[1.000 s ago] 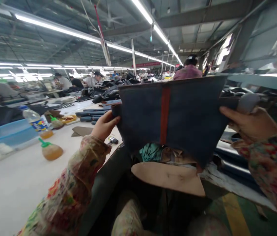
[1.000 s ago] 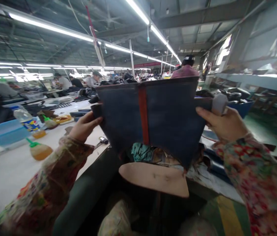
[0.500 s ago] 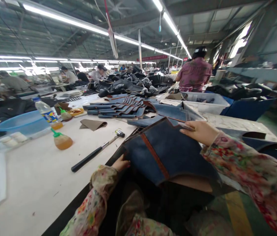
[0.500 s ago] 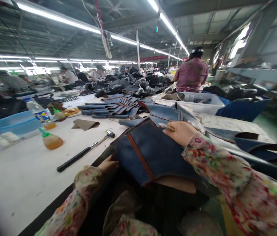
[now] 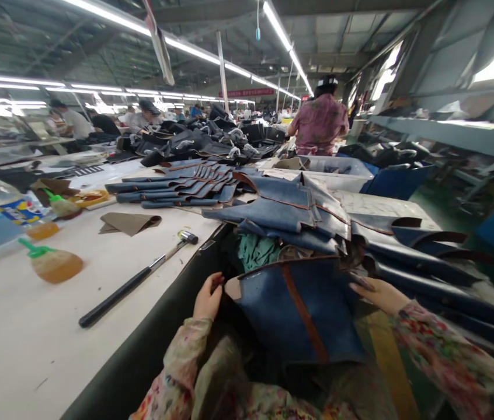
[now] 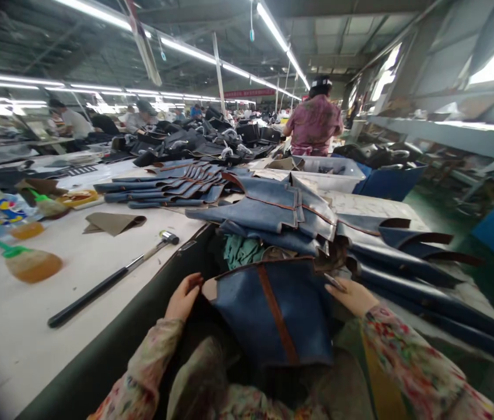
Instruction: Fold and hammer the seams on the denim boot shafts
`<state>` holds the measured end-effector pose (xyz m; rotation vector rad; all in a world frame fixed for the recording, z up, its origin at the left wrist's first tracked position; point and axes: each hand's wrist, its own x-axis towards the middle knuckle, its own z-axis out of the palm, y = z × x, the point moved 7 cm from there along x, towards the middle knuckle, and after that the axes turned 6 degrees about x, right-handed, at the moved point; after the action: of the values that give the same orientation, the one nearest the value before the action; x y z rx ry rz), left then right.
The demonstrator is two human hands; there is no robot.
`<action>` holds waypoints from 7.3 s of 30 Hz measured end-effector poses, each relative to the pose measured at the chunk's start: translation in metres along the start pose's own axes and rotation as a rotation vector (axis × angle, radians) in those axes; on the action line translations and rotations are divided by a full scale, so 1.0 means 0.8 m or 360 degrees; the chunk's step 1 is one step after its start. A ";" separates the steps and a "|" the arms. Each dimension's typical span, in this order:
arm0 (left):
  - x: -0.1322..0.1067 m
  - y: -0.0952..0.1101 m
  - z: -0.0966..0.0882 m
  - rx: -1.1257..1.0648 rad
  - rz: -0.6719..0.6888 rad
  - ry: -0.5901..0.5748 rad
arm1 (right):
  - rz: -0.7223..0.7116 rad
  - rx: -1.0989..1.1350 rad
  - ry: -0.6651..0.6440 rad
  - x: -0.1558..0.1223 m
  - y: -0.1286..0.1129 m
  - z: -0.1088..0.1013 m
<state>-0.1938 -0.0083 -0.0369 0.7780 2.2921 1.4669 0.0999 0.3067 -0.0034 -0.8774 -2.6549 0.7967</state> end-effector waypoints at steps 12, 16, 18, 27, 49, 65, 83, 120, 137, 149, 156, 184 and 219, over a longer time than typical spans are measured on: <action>0.010 0.180 0.153 0.0813 0.0869 -0.0246 | -0.0077 0.0053 0.0110 0.047 -0.064 -0.010; 0.000 0.180 0.173 0.0913 0.0908 -0.0304 | -0.0015 0.0020 0.0073 0.046 -0.042 0.013; -0.003 0.178 0.174 0.0938 0.0909 -0.0303 | -0.0001 0.0044 0.0116 0.042 -0.030 0.017; -0.005 0.181 0.171 0.0950 0.0921 -0.0309 | -0.0106 -0.0065 0.0118 0.025 -0.047 0.014; -0.087 0.193 0.221 0.1192 0.1376 -0.0278 | -0.0377 0.0031 0.0510 -0.122 -0.054 0.060; -0.104 0.203 0.296 0.1272 0.1572 -0.0416 | -0.0132 -0.0090 0.0454 -0.115 -0.030 0.018; -0.089 0.186 0.252 0.1256 0.1417 -0.0355 | -0.0405 -0.0377 0.0564 -0.079 -0.085 0.033; -0.092 0.131 0.137 0.1361 0.1315 0.0135 | -0.0571 0.0209 -0.0149 -0.022 -0.155 0.084; -0.067 0.145 0.149 0.1224 0.1215 -0.0234 | -0.0687 0.0080 -0.0438 -0.003 -0.177 0.087; -0.063 0.147 0.156 0.1193 0.1362 -0.0316 | -0.0513 -0.0296 -0.0320 -0.012 -0.188 0.093; -0.061 0.144 0.156 0.1217 0.1320 -0.0335 | -0.0374 -0.0599 -0.0369 0.000 -0.199 0.098; -0.072 0.121 0.097 0.1207 0.1296 0.0041 | -0.1039 -0.0262 -0.0279 0.001 -0.228 0.102; -0.056 0.078 0.035 0.1510 0.0732 0.0181 | -0.1153 -0.0544 -0.0421 0.015 -0.260 0.137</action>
<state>-0.1258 0.0063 0.0063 1.5678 3.0203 0.4458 -0.0504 0.1281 0.0241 0.1868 -3.0497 0.2927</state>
